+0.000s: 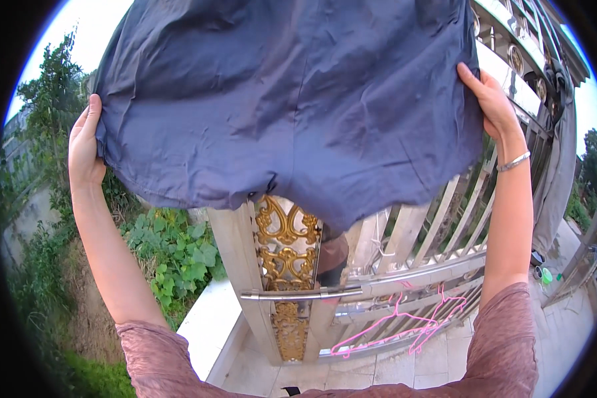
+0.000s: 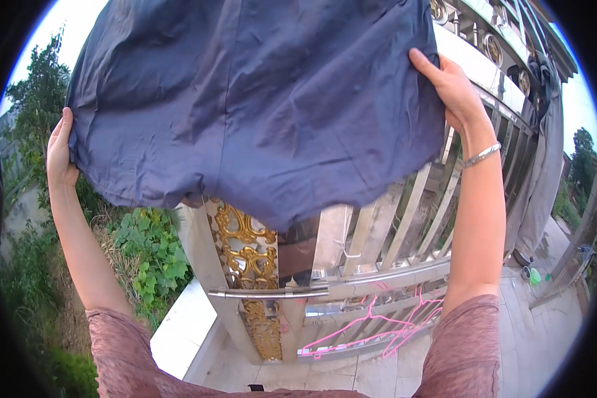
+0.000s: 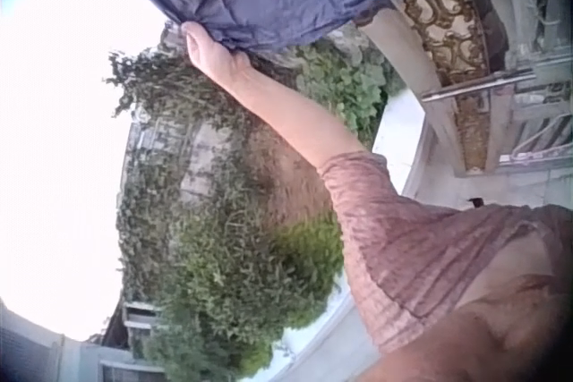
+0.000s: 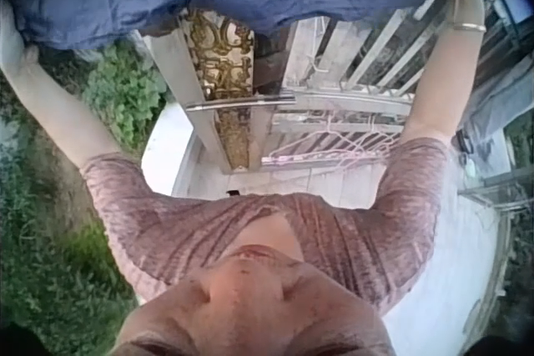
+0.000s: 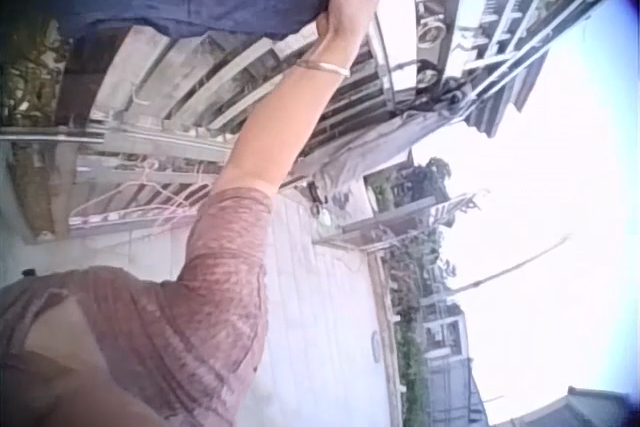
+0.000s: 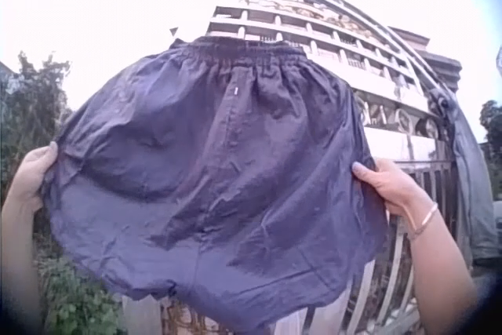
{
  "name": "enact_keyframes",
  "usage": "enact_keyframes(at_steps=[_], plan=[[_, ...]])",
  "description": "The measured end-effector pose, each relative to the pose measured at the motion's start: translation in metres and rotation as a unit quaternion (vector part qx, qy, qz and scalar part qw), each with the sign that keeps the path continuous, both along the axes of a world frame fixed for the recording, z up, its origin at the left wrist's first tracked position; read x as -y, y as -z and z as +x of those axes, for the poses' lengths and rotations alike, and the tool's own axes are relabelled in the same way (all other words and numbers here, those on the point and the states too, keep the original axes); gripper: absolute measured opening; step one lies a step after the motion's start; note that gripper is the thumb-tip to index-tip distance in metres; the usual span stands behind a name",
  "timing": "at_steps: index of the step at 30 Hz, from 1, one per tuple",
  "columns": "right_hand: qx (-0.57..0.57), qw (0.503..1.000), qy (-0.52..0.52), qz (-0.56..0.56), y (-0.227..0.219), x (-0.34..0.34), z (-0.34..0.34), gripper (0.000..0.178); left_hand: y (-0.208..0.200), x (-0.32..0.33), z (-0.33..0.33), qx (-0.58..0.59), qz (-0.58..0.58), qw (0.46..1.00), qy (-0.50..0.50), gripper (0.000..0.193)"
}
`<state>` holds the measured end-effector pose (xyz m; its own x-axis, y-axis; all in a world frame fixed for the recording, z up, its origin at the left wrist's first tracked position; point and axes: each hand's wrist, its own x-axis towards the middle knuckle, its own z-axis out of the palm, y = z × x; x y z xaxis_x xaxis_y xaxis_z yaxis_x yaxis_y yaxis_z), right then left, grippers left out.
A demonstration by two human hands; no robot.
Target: The person removes a pair of shorts from a hanger, washes them by hand in a basin of water on a patio, and wrings them out. They then place the shorts back onto a hanger and hang them on a metal gate.
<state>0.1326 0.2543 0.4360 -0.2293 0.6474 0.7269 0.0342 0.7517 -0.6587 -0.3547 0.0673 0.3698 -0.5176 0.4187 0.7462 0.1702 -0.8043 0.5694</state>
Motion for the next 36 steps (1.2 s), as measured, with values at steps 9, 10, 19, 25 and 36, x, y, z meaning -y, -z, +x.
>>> enact_keyframes(at_steps=[9, 10, 19, 25, 36], plan=[[-0.001, 0.990, 0.139, -0.025, 0.080, -0.002, 0.049, 0.043, 0.041, -0.012, -0.054, 0.011, 0.023, 0.998, -0.051, 0.033], [0.016, 0.992, 0.110, -0.056, 0.098, 0.004, 0.057, 0.042, 0.061, 0.004, -0.103, -0.006, 0.012, 0.999, -0.052, 0.033], [0.207, 0.854, 0.230, -0.418, 0.370, 0.135, 0.283, 0.024, 0.258, -0.022, 0.225, -0.219, -0.097, 0.964, -0.113, 0.006], [0.043, 0.572, 0.502, -0.648, 0.520, 0.397, 0.418, 0.024, 0.319, -0.027, 0.439, -0.631, -0.457, 0.578, 0.241, 0.030], [-0.079, 0.421, 0.571, -0.700, 0.560, 0.603, 0.513, 0.025, 0.380, 0.000, 0.718, -0.694, -0.240, 0.562, 0.381, 0.034]])
